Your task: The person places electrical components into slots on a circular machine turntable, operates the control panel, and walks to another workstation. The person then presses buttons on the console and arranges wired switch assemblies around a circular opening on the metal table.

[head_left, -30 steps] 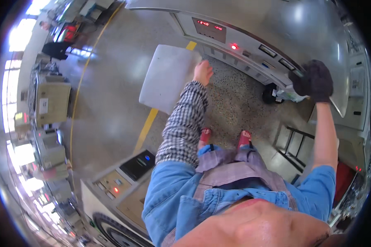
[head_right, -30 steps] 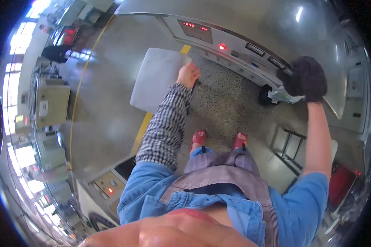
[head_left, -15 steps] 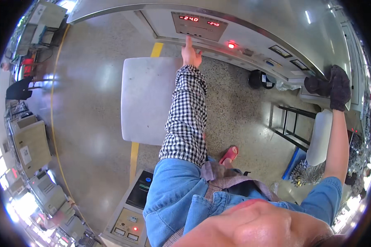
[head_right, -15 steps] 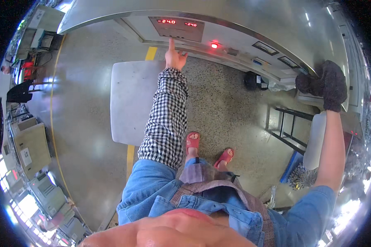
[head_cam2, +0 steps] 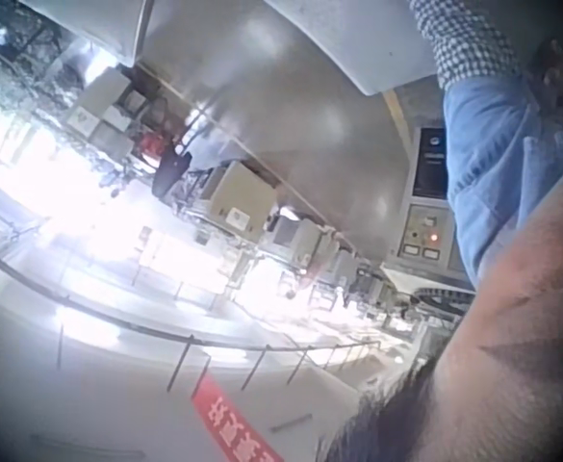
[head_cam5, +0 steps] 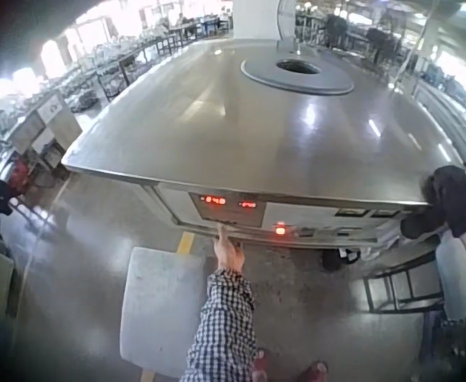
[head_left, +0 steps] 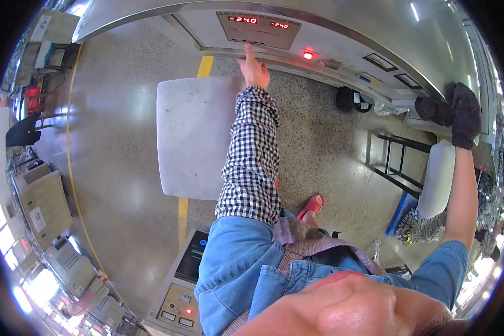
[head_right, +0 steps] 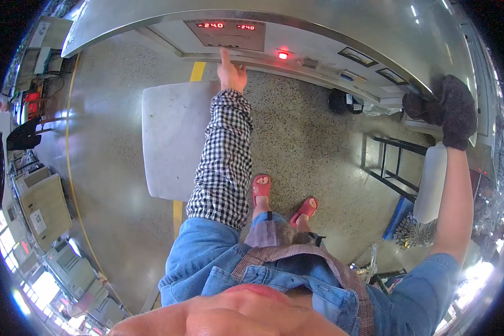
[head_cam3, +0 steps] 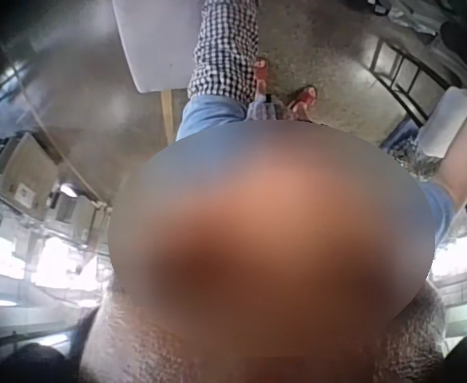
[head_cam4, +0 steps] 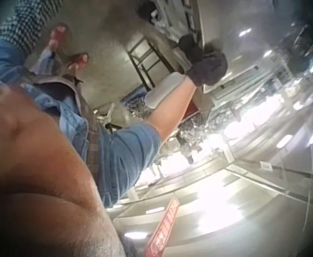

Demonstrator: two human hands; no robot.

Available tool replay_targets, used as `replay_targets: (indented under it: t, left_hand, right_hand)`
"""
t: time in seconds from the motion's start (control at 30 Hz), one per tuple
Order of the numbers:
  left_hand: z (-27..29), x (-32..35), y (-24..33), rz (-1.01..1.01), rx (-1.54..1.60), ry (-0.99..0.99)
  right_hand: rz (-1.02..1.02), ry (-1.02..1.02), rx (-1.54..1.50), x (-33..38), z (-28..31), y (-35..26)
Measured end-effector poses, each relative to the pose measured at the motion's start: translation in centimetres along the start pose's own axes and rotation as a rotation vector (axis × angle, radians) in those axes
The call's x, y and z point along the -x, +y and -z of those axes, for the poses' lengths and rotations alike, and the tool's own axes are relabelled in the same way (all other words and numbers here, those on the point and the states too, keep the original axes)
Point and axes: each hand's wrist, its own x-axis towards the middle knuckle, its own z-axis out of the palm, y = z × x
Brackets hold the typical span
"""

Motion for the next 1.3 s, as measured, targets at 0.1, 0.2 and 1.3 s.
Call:
replay_targets:
  t: [0.1,0.2,1.3]
  left_hand:
    - [-0.8,1.4,-1.2,-0.032,0.034,-0.005]
    - [-1.1,1.8,-1.4,-0.056,0.028,-0.038]
    - [-0.8,1.7,-0.7,-0.004,0.078,-0.147]
  right_hand:
    - [0.05,-0.042,0.428,-0.1,-0.5,-1.3]
    - [0.11,-0.036,0.496,0.1,-0.1,-1.3]
    - [0.166,-0.115,0.697,0.2,-1.1,-4.0]
